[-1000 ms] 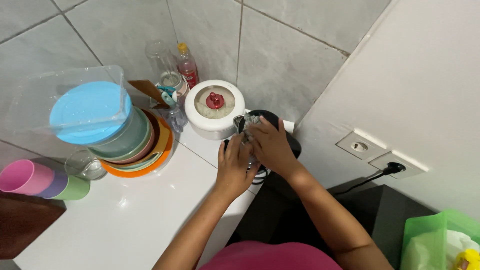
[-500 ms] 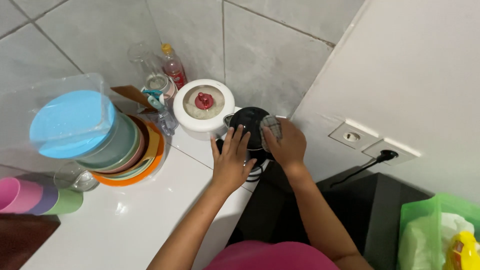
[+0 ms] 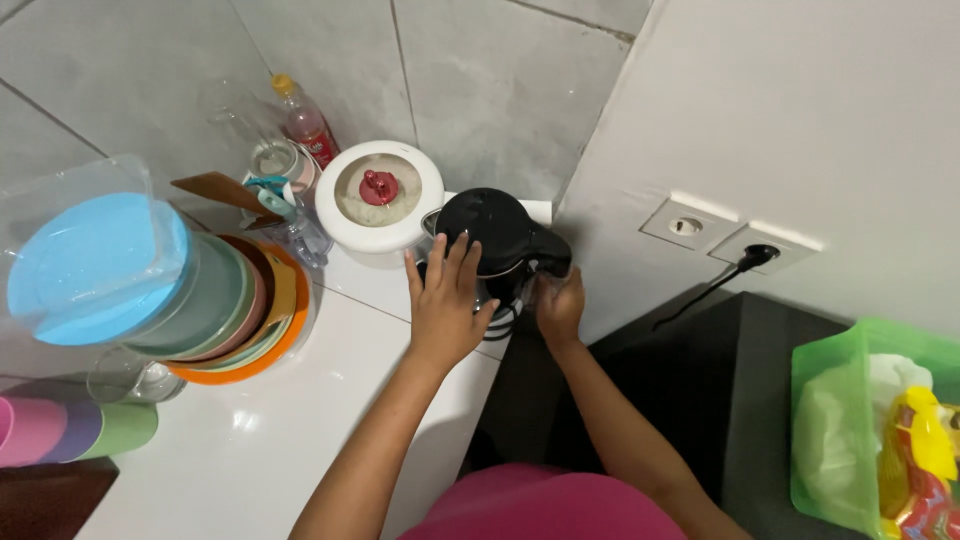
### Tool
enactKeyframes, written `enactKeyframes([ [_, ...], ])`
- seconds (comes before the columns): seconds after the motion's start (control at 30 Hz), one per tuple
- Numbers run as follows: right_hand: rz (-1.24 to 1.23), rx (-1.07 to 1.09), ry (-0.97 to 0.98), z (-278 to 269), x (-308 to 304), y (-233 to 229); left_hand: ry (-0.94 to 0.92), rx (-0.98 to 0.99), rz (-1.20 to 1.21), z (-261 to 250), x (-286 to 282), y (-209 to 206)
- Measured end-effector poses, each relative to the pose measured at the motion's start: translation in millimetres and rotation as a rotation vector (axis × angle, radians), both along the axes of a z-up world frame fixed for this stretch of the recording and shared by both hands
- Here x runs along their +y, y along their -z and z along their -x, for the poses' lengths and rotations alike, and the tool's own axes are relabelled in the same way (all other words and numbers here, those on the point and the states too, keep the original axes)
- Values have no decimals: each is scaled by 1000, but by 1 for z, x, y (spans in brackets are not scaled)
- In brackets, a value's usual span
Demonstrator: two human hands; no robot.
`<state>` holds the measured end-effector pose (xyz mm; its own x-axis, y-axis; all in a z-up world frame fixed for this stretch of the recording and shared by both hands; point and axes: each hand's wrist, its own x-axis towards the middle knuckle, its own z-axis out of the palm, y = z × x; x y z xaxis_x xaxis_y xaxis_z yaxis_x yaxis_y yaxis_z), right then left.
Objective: The person cleans the interior of a refrigerator using a cloth, wiping the shelves and door compartments. They then rinse the cloth at the sink and proceed to wipe the exterior of the refrigerator, the countertop, and the sink area.
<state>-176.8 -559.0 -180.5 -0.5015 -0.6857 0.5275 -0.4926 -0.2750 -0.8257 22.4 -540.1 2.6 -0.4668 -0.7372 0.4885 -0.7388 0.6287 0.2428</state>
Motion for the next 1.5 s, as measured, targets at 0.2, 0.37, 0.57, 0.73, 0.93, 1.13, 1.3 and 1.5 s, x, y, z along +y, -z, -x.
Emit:
enactKeyframes([
  [0.2, 71, -88, -3, -13, 2, -86, 7, 22, -14, 0, 0, -4],
  [0.37, 159, 474, 235, -18, -3, -65, 10, 34, -20, -1, -1, 1],
  [0.57, -184, -351, -153, -13, -15, 70, -4, 31, 23, -2, 1, 9],
  [0.73, 130, -420, 66, -21, 8, -56, 44, 18, -28, -18, 1, 9],
  [0.93, -24, 485, 12, -60, 8, -100, 43, 264, -154, -67, 23, -4],
  [1.13, 282, 1261, -165, -58, -4, 45, -98, 297, -233, -100, 68, 5],
  [1.3, 347, 1527, -99, -55, -2, 8, -179, 266, -263, -127, 96, 13],
  [1.5, 319, 1455, 29, -86, -4, -60, -286, 265, -278, -153, 127, 14],
])
